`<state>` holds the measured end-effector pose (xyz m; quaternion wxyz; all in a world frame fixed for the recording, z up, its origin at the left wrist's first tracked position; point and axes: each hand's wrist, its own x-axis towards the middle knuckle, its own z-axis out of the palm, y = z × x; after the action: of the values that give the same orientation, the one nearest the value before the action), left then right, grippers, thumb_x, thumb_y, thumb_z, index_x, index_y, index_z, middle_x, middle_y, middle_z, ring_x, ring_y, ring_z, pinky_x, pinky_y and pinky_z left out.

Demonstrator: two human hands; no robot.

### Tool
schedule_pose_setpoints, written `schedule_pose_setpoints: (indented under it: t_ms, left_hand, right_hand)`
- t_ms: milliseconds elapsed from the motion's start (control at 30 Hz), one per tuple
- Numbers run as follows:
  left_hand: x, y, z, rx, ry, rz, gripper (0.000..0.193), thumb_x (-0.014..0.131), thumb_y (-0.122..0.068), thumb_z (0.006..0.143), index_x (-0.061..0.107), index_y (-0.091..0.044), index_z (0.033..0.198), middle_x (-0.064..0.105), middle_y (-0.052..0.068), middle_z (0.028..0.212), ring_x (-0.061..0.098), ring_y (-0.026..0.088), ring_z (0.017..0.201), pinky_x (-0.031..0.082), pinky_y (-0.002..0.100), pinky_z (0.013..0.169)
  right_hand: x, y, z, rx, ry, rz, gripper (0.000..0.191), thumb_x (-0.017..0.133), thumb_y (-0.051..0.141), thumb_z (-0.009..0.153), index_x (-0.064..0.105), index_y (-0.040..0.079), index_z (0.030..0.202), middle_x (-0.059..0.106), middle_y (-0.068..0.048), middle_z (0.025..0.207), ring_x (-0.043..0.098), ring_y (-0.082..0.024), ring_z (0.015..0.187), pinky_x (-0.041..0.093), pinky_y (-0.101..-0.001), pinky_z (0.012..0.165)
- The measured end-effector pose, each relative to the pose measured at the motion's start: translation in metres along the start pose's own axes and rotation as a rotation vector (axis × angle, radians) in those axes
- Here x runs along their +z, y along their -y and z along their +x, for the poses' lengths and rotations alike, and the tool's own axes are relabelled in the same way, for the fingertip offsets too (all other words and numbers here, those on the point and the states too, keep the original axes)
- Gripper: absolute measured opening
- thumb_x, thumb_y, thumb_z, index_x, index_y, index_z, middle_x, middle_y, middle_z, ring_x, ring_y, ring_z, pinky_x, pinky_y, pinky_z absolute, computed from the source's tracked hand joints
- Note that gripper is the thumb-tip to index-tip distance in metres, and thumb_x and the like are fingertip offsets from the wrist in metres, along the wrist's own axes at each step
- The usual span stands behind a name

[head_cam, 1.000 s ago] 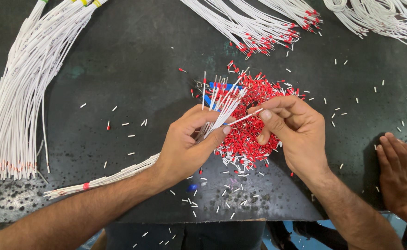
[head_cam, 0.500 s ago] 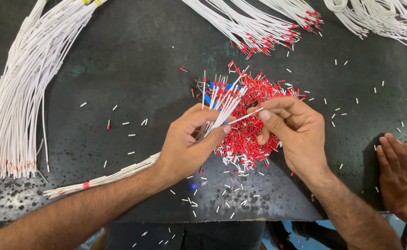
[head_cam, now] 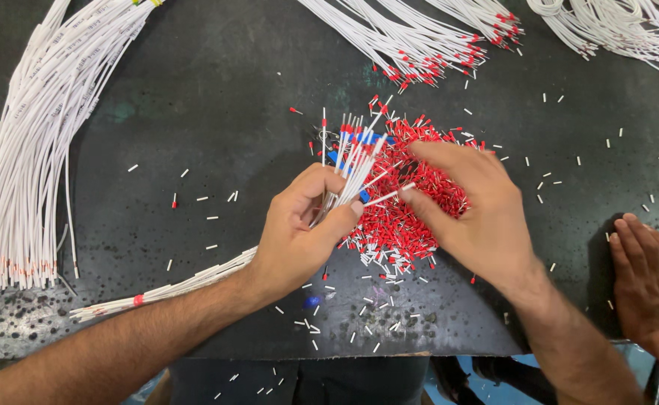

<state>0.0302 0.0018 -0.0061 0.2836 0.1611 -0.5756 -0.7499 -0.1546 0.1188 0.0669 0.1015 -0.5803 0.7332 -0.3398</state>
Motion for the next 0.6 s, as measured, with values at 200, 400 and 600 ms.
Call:
schedule_pose_setpoints:
  t_ms: [200, 400, 600]
  left_hand:
    - [0.001, -0.002, 0.003, -0.064, -0.028, 0.049, 0.008, 0.070, -0.007, 0.096, 0.066, -0.003, 0.102, 0.061, -0.003, 0.087, 0.051, 0.000, 0.075, 0.040, 0.021, 0.062]
    - [0.002, -0.003, 0.008, -0.043, -0.024, 0.053, 0.009, 0.070, -0.006, 0.095, 0.066, -0.003, 0.102, 0.063, -0.003, 0.089, 0.054, 0.000, 0.077, 0.042, 0.022, 0.064]
    - [0.001, -0.005, 0.010, -0.054, -0.021, 0.071, 0.008, 0.070, -0.007, 0.095, 0.067, -0.003, 0.102, 0.064, -0.003, 0.088, 0.055, 0.000, 0.077, 0.043, 0.021, 0.064]
  right_hand:
    - [0.002, -0.007, 0.005, -0.242, 0.123, -0.356, 0.029, 0.084, 0.020, 0.079, 0.075, 0.012, 0.105, 0.071, -0.003, 0.122, 0.059, -0.029, 0.122, 0.042, -0.0473, 0.104]
    - [0.001, -0.016, 0.002, -0.217, 0.045, -0.277, 0.017, 0.080, 0.015, 0.087, 0.076, 0.013, 0.103, 0.076, 0.000, 0.106, 0.068, -0.021, 0.104, 0.049, -0.0395, 0.095]
    - [-0.001, -0.014, 0.003, -0.100, 0.039, -0.148, 0.028, 0.074, 0.009, 0.093, 0.075, 0.010, 0.121, 0.075, -0.006, 0.093, 0.070, -0.017, 0.076, 0.055, -0.0313, 0.070]
